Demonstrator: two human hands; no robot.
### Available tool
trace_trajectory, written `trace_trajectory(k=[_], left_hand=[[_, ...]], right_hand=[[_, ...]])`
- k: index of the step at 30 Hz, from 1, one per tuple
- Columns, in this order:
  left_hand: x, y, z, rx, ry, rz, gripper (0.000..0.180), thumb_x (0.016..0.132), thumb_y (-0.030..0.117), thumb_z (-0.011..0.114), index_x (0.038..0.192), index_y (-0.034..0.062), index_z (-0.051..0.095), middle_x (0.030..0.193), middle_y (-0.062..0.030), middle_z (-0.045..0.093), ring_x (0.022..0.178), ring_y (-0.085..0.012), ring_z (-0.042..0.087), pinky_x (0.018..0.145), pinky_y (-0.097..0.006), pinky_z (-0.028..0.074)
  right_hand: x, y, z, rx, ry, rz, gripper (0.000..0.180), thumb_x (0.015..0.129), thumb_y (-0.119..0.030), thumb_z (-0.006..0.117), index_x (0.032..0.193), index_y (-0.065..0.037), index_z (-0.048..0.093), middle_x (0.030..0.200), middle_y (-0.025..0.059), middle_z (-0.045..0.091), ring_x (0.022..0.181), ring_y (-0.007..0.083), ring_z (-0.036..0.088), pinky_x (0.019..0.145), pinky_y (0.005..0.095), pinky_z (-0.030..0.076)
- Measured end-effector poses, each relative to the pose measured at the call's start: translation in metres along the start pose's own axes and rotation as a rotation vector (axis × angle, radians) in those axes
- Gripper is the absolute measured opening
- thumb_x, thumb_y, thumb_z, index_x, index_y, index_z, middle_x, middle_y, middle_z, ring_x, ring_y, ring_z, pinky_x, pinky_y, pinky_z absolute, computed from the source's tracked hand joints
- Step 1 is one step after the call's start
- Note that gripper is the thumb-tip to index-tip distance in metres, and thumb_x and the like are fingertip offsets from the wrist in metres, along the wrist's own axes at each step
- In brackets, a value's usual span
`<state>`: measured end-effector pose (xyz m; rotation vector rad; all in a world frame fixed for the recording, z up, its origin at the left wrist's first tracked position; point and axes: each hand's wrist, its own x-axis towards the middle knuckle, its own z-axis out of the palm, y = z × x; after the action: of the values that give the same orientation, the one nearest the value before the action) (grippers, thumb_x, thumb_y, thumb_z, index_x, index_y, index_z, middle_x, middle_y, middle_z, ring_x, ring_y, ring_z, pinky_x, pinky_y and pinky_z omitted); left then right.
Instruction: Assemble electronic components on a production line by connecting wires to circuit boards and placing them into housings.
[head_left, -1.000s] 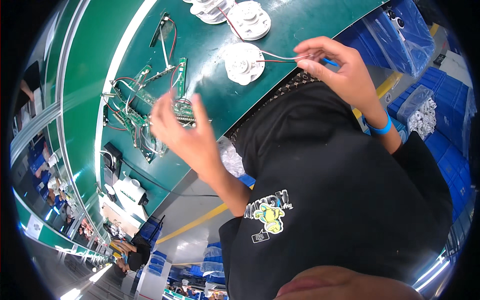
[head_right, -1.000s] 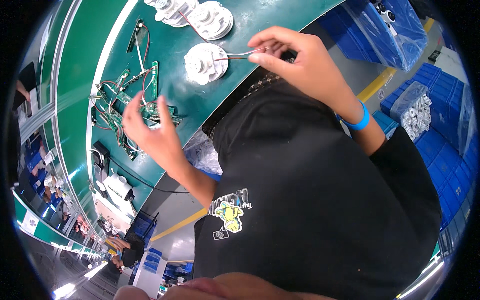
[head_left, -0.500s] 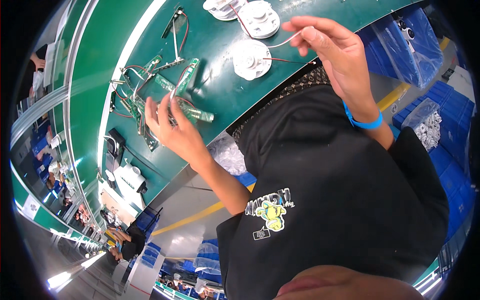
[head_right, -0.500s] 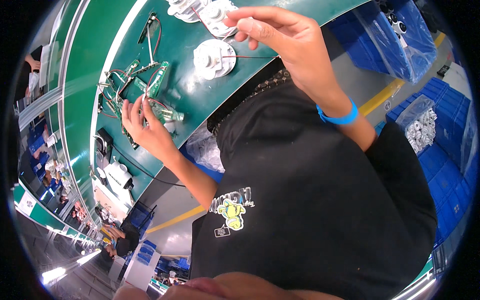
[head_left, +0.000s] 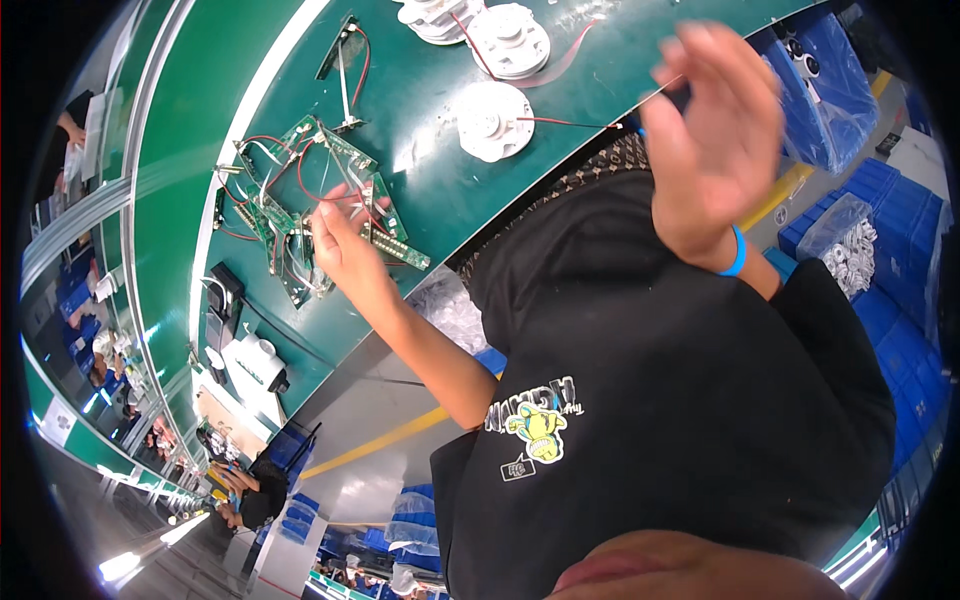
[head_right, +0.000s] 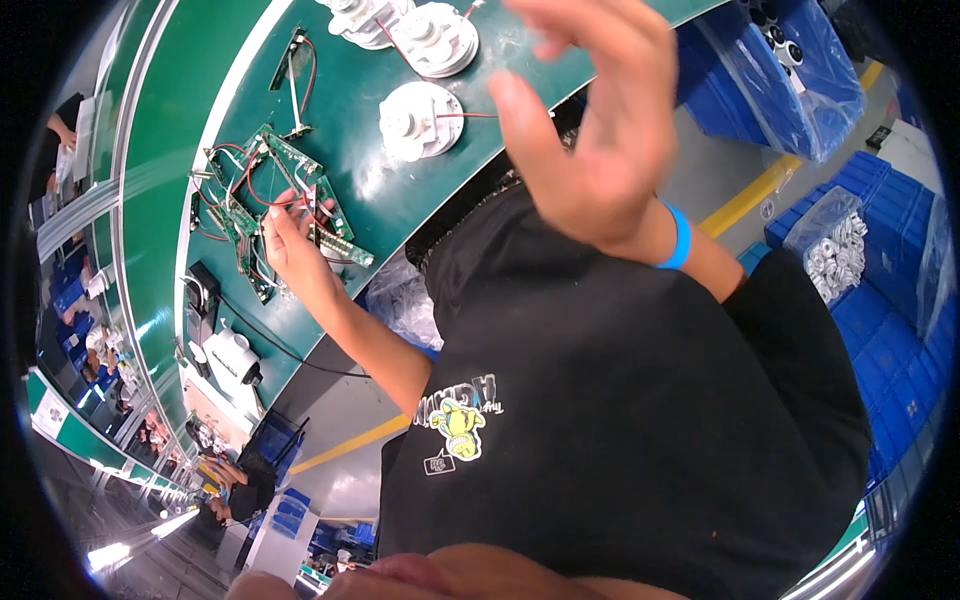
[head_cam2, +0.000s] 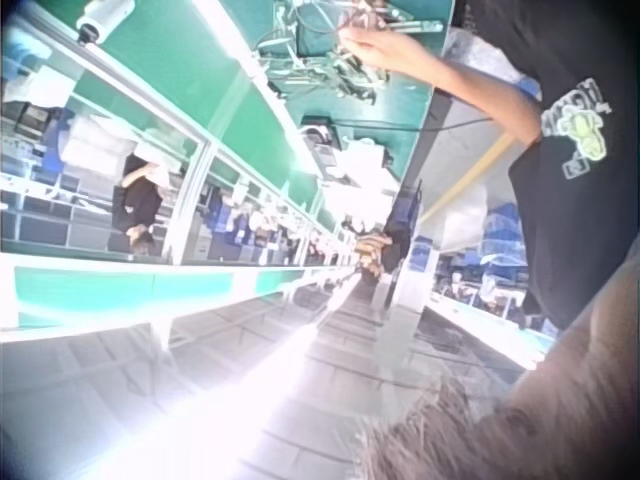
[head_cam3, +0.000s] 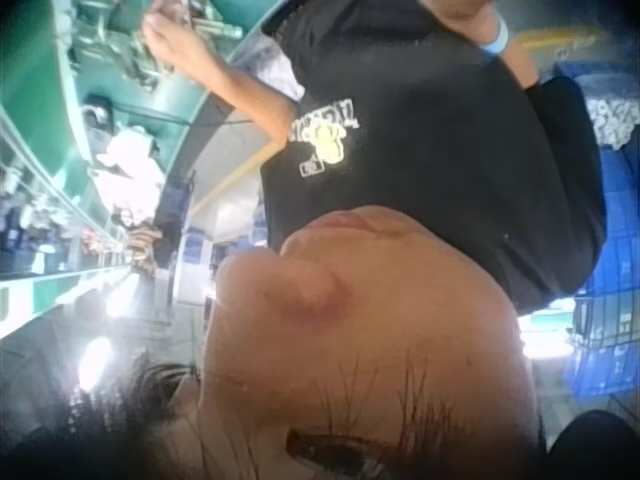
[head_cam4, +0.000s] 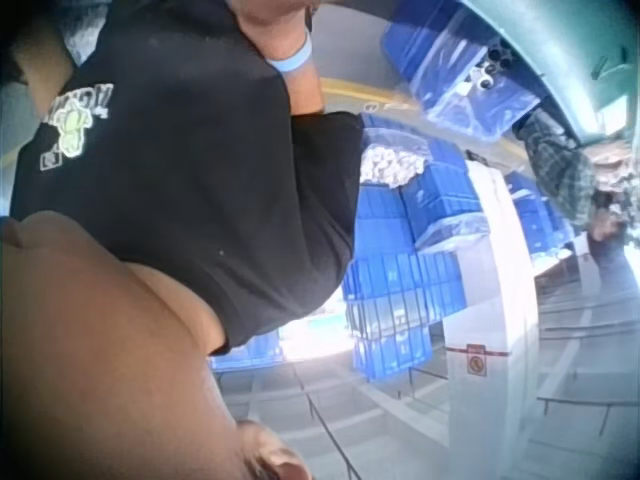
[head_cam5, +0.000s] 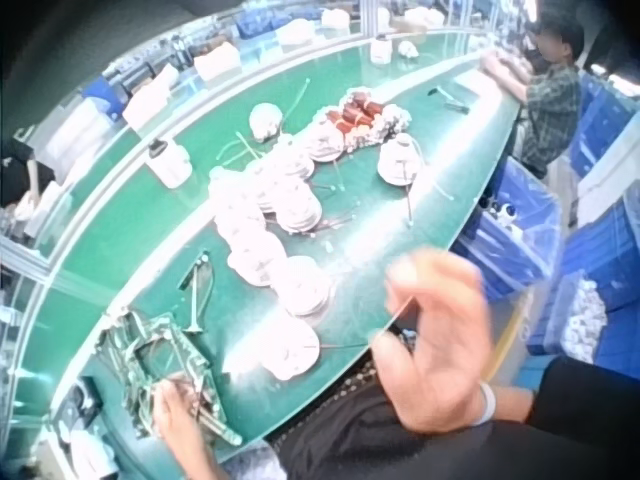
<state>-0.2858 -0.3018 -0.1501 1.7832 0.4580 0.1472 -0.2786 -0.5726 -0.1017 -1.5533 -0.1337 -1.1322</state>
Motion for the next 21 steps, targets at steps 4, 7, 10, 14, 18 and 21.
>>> trace_trajectory(k=[4, 7, 10, 14, 18, 21], left_hand=[[0.003, 0.002, -0.007, -0.158, -0.035, -0.065, 0.032, 0.100, 0.026, 0.045, 0.110, -0.0021, 0.057, 0.091, -0.0125, 0.065, 0.081, -0.0222, 0.066, 0.075, -0.030, 0.051], [-0.002, 0.009, -0.015, -0.327, -0.132, -0.190, 0.036, 0.099, 0.025, 0.045, 0.123, -0.0025, 0.052, 0.105, -0.0153, 0.064, 0.092, -0.0221, 0.064, 0.082, -0.033, 0.050], [0.005, 0.003, -0.013, -0.607, -0.317, -0.253, 0.040, 0.100, 0.026, 0.043, 0.128, -0.0028, 0.047, 0.117, -0.0170, 0.060, 0.102, -0.0224, 0.060, 0.089, -0.035, 0.048], [-0.006, 0.010, -0.004, -0.519, -0.291, -0.221, 0.049, 0.098, 0.025, 0.044, 0.138, -0.0033, 0.038, 0.128, -0.0155, 0.053, 0.119, -0.0242, 0.052, 0.100, -0.036, 0.042], [-0.010, 0.008, -0.012, -0.522, -0.425, -0.112, 0.076, 0.079, -0.001, 0.068, 0.143, -0.0015, 0.027, 0.123, -0.0182, 0.053, 0.114, -0.0225, 0.054, 0.098, -0.033, 0.042], [-0.014, 0.007, -0.016, -0.487, -0.467, -0.108, 0.082, 0.075, -0.005, 0.068, 0.144, -0.0034, 0.023, 0.126, -0.0211, 0.051, 0.118, -0.0253, 0.052, 0.102, -0.034, 0.040]], right_hand=[[-0.007, -0.029, 0.003, 0.150, -0.599, -0.116, 0.023, 0.071, 0.003, 0.067, 0.092, -0.003, 0.066, 0.084, 0.0070, 0.062, 0.069, 0.0208, 0.062, 0.059, 0.0318, 0.050], [-0.042, -0.031, 0.041, 0.123, -0.952, 0.287, 0.025, 0.085, -0.011, 0.061, 0.109, -0.003, 0.058, 0.096, 0.0124, 0.062, 0.082, 0.0311, 0.063, 0.064, 0.0400, 0.052], [-0.056, -0.021, 0.068, 0.017, -0.946, 0.327, 0.026, 0.085, -0.011, 0.063, 0.110, -0.005, 0.061, 0.103, 0.0075, 0.062, 0.085, 0.0252, 0.063, 0.069, 0.0352, 0.053], [-0.075, -0.002, 0.088, -0.044, -0.973, 0.137, 0.022, 0.083, -0.014, 0.065, 0.104, -0.006, 0.062, 0.099, 0.0076, 0.062, 0.088, 0.0269, 0.062, 0.070, 0.0362, 0.053], [-0.067, 0.002, 0.093, 0.080, -0.949, 0.166, 0.013, 0.082, -0.014, 0.065, 0.092, -0.007, 0.061, 0.090, 0.0080, 0.060, 0.082, 0.0293, 0.060, 0.070, 0.0391, 0.049], [-0.059, 0.006, 0.088, 0.192, -1.184, 0.347, 0.014, 0.085, -0.015, 0.062, 0.088, -0.004, 0.056, 0.085, 0.0108, 0.057, 0.080, 0.0319, 0.058, 0.068, 0.0406, 0.046]])
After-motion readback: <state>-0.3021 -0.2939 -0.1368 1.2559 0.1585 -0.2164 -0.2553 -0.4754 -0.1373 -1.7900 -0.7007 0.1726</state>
